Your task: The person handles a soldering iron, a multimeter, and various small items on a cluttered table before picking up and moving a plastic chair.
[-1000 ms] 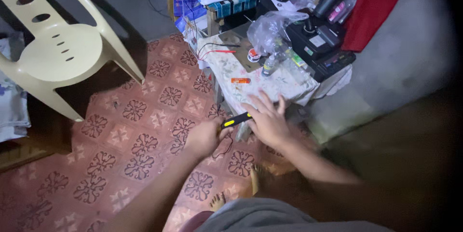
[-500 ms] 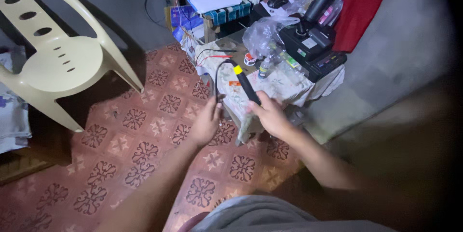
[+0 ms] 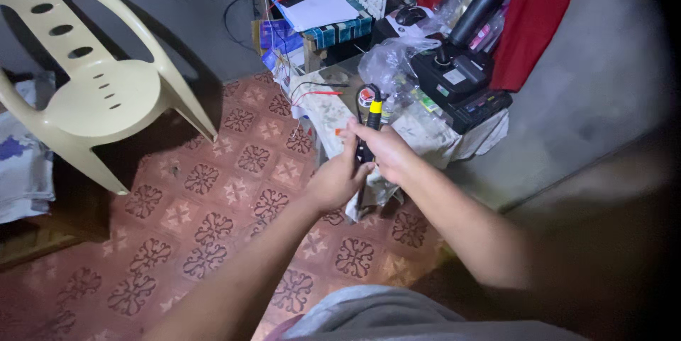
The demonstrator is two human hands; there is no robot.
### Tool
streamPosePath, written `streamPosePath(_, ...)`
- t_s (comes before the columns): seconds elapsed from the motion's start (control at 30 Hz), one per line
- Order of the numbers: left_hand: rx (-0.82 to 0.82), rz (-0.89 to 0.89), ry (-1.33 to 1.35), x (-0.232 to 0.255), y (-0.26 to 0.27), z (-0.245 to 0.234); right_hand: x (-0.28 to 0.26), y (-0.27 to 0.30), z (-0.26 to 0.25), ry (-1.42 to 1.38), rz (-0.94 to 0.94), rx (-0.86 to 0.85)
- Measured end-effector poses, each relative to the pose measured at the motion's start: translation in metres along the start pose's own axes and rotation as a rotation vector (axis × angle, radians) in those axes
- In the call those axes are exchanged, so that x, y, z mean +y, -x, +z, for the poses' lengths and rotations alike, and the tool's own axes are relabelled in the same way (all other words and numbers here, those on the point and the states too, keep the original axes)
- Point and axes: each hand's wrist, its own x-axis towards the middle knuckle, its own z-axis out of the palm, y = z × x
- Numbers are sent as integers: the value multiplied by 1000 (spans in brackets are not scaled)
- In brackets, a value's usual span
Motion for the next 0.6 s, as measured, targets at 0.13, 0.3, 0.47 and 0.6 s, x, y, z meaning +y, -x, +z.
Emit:
streamPosePath(0.13, 183, 105, 350, -2, 15, -1, 2, -18, -42, -338, 70, 41)
streamPosePath(0.3, 12, 16, 523, -31, 9, 25, -3, -12, -69, -531, 119, 44)
streamPosePath(0.47, -128, 87, 39, -82, -10, 75, -18, -8, -76, -632, 29, 0)
streamPosePath(0.6, 20, 139, 368, -89, 4, 84, -44, -12, -110, -676, -6, -70)
